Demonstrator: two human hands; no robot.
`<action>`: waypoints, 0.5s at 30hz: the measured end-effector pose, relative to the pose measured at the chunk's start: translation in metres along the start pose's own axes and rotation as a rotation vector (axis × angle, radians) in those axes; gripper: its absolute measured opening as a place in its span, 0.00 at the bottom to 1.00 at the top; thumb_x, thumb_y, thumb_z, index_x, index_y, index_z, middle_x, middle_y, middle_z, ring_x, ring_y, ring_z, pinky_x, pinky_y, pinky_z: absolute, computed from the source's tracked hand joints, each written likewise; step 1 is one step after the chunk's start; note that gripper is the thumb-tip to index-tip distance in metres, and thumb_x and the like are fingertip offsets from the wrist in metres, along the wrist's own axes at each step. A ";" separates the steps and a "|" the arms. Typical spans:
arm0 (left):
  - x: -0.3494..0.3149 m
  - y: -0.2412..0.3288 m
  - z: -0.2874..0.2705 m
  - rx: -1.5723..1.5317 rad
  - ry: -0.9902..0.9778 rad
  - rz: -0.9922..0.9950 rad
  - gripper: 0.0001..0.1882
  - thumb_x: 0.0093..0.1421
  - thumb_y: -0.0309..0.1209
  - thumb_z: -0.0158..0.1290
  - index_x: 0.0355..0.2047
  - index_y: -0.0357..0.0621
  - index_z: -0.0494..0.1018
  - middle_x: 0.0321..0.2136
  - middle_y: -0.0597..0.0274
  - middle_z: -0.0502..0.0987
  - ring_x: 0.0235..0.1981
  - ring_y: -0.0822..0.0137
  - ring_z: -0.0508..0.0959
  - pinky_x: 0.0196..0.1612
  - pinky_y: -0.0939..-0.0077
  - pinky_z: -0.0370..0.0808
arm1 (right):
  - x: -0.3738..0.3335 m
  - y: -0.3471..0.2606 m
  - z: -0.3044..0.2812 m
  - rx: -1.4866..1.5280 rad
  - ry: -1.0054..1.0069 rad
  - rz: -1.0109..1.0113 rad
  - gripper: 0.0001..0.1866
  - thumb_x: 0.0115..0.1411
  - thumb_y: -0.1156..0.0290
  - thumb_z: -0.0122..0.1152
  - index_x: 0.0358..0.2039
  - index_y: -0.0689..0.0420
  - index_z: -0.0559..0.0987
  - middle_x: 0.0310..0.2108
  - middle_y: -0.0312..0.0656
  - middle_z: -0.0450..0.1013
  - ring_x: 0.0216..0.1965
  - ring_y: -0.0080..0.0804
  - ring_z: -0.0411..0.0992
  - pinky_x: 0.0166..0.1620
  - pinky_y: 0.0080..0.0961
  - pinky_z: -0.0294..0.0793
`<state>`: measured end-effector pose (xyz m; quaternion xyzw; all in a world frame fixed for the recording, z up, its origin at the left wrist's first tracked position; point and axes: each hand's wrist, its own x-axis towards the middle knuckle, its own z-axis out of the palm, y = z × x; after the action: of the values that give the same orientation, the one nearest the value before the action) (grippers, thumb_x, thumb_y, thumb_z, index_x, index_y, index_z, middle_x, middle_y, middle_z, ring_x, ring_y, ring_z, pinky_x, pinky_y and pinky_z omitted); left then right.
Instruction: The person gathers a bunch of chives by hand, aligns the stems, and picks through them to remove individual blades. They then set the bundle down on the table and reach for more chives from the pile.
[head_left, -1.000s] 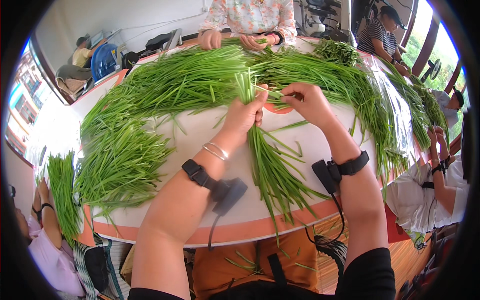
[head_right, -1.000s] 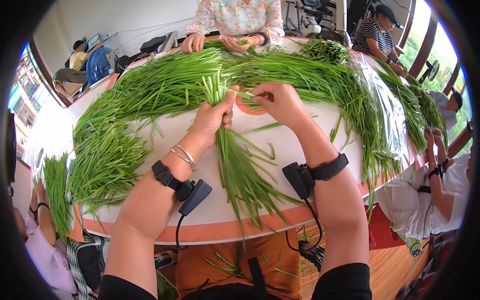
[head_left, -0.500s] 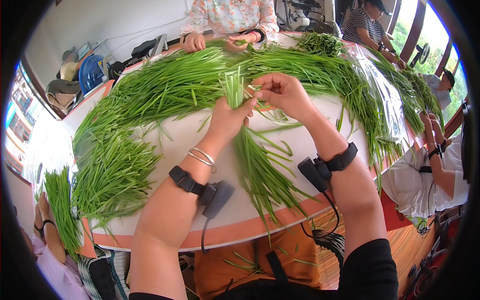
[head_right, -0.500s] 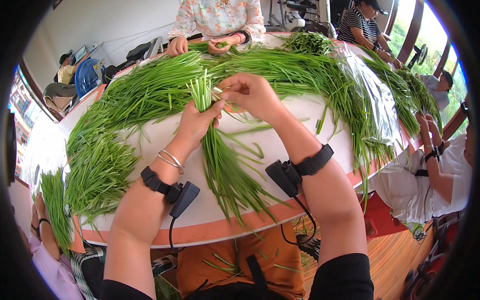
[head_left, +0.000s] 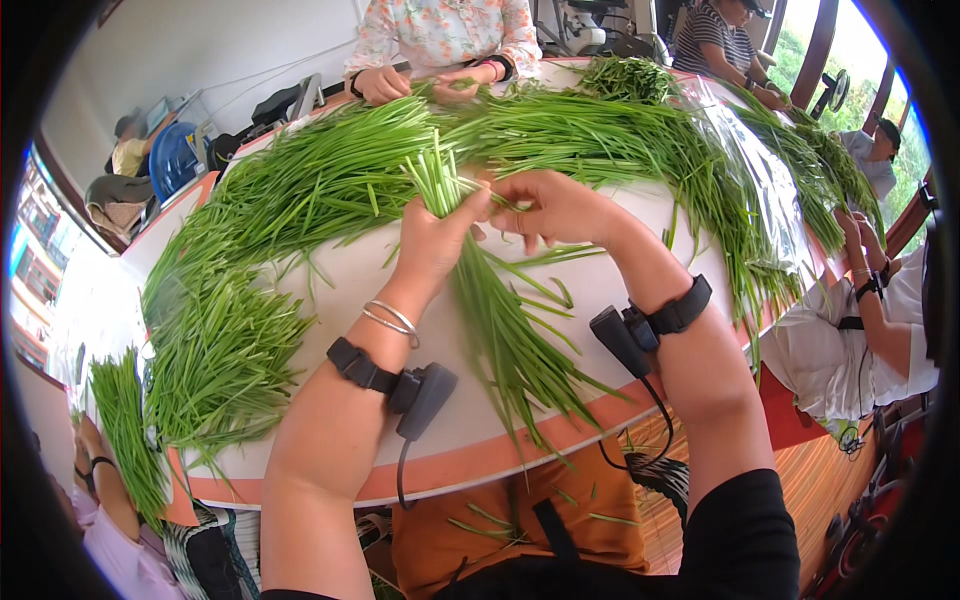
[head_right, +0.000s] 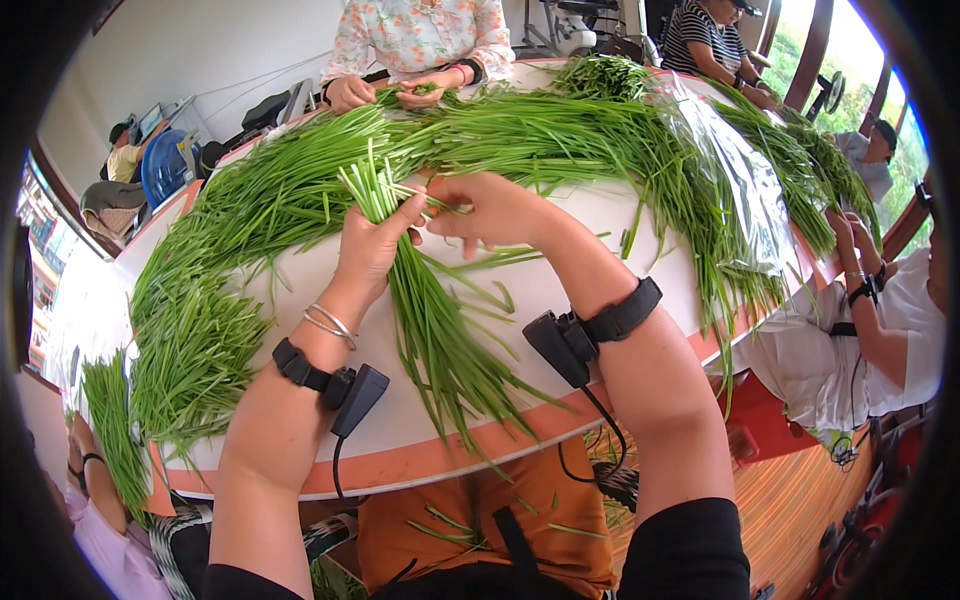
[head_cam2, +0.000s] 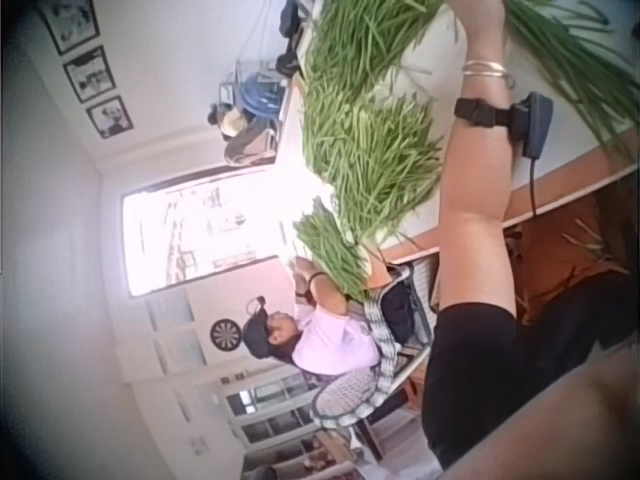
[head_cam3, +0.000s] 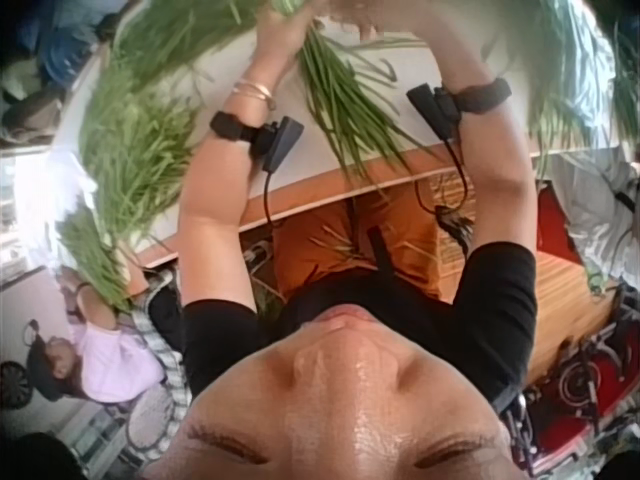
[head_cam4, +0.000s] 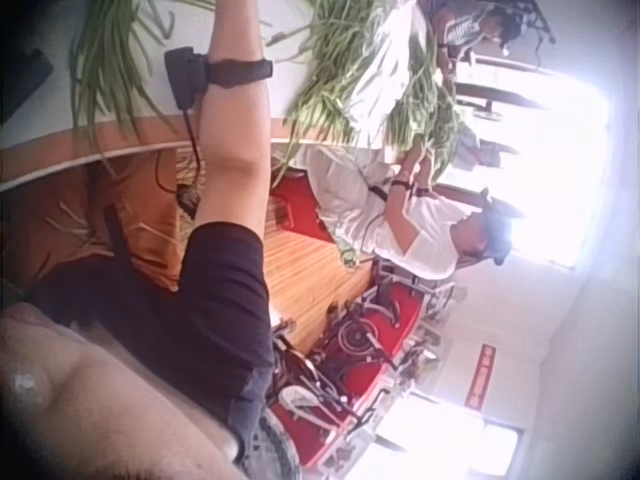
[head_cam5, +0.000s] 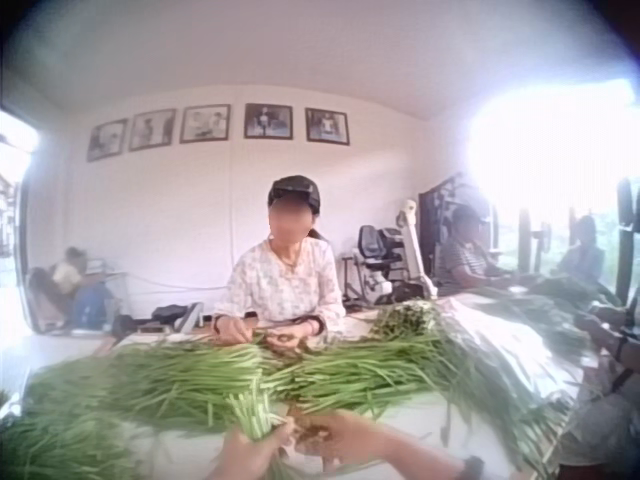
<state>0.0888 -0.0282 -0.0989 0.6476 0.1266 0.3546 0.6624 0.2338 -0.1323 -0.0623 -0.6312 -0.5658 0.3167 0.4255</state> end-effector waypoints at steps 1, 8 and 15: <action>0.000 0.002 0.004 -0.025 0.019 -0.011 0.13 0.55 0.33 0.56 0.38 0.39 0.73 0.25 0.67 0.75 0.26 0.78 0.73 0.26 0.84 0.70 | -0.002 0.003 -0.004 -0.176 -0.140 0.034 0.08 0.56 0.72 0.52 0.32 0.64 0.74 0.22 0.39 0.72 0.19 0.23 0.71 0.21 0.21 0.70; 0.001 -0.001 -0.003 0.009 -0.100 -0.059 0.16 0.57 0.37 0.54 0.39 0.37 0.73 0.30 0.64 0.75 0.24 0.78 0.71 0.25 0.86 0.67 | -0.008 -0.021 0.004 -0.282 -0.092 0.187 0.10 0.53 0.70 0.48 0.30 0.61 0.76 0.21 0.41 0.73 0.18 0.32 0.71 0.22 0.26 0.71; 0.003 0.000 -0.004 -0.511 -0.104 -0.137 0.13 0.64 0.43 0.42 0.28 0.49 0.64 0.18 0.70 0.66 0.17 0.78 0.64 0.20 0.85 0.61 | -0.002 0.019 -0.025 -0.843 0.461 0.046 0.08 0.46 0.71 0.53 0.26 0.51 0.79 0.25 0.45 0.75 0.30 0.44 0.74 0.34 0.37 0.72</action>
<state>0.0882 -0.0234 -0.0983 0.4668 0.0424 0.2957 0.8324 0.2643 -0.1388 -0.0684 -0.8149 -0.5216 -0.0793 0.2398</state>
